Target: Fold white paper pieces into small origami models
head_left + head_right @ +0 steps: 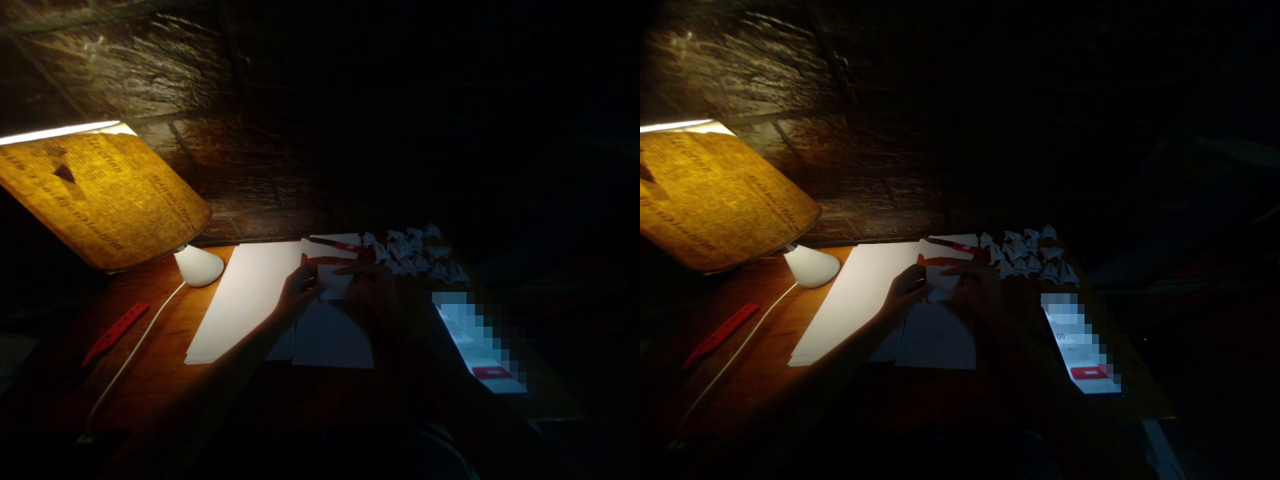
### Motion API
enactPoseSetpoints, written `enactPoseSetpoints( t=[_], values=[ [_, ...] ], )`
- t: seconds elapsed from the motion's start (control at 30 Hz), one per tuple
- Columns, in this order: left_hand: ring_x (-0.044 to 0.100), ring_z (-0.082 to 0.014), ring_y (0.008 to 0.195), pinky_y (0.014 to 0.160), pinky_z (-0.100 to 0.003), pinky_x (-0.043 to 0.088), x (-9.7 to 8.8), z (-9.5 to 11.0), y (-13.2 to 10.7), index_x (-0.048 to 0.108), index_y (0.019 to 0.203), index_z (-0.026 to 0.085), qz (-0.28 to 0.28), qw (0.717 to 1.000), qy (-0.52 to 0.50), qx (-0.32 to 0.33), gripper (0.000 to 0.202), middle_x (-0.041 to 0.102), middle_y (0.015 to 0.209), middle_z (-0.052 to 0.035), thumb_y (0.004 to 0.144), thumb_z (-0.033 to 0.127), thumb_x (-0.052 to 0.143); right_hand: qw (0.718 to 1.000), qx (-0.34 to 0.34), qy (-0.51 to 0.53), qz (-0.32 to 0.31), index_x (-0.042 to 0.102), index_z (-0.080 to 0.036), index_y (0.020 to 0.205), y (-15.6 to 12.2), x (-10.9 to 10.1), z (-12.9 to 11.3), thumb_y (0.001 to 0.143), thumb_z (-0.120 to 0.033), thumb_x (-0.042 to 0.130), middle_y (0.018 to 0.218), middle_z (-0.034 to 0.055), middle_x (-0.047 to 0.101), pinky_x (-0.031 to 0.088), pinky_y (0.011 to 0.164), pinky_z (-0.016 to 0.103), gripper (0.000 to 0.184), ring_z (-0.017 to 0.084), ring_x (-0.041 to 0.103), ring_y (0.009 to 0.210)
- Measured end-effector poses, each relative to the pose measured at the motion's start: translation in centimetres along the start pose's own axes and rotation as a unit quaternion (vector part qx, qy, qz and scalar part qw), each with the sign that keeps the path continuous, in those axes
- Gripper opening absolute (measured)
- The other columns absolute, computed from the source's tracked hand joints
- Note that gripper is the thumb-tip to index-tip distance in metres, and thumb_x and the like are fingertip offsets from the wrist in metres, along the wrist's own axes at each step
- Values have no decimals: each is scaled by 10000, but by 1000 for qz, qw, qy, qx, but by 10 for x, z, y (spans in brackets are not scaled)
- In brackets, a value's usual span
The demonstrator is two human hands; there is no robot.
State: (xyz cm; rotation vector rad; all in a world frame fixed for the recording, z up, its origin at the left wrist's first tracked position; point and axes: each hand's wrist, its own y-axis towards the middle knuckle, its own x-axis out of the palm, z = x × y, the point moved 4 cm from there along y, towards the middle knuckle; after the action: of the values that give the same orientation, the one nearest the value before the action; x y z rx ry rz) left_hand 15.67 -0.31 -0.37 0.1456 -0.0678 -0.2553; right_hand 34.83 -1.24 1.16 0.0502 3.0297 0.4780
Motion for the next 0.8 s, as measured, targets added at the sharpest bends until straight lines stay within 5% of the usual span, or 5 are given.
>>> enactPoseSetpoints(
  t=[0.2, 0.3, 0.47, 0.57, 0.8],
  values=[
    [645, -139, 658, 504, -222, 545, -4, 10, -1, 738, 944, 146, -13, 991, 97, 94, 169, 664, 791, -42, 853, 283, 698, 995, 20, 102, -12, 730, -243, 1133, 2, 2, 4, 827, -412, 650, 1078, 68, 789, 550, 783, 334, 359, 210, 724, 915],
    [654, -141, 693, 534, -219, 554, 2, 18, -7, 758, 931, 159, -30, 971, 177, 158, 134, 661, 813, -45, 859, 220, 662, 998, 28, 27, -46, 758, -219, 991, 1, 7, 5, 734, -434, 774, 939, 61, 783, 532, 706, 312, 335, 208, 706, 825],
    [674, -143, 710, 605, -224, 544, 4, 22, -11, 724, 986, 158, 2, 962, 211, 175, 157, 723, 856, -53, 855, 240, 697, 998, 57, 10, -38, 747, -203, 811, 0, 6, 5, 734, -440, 791, 764, 26, 724, 506, 625, 290, 254, 175, 652, 691],
    [587, -108, 604, 563, -205, 473, 0, 23, -10, 646, 767, 167, 36, 955, 221, 193, 157, 633, 674, 10, 843, 273, 733, 997, 56, 41, -21, 708, -209, 745, 2, 3, 4, 727, -471, 816, 716, 5, 681, 499, 620, 277, 283, 157, 620, 670],
    [486, -95, 551, 520, -213, 399, -1, 29, -9, 531, 624, 180, 43, 946, 227, 227, 360, 530, 604, 27, 885, 343, 718, 994, 55, 80, -51, 738, -223, 815, 0, 9, 5, 706, -443, 845, 776, 14, 720, 528, 669, 299, 268, 167, 659, 711]
  ],
)
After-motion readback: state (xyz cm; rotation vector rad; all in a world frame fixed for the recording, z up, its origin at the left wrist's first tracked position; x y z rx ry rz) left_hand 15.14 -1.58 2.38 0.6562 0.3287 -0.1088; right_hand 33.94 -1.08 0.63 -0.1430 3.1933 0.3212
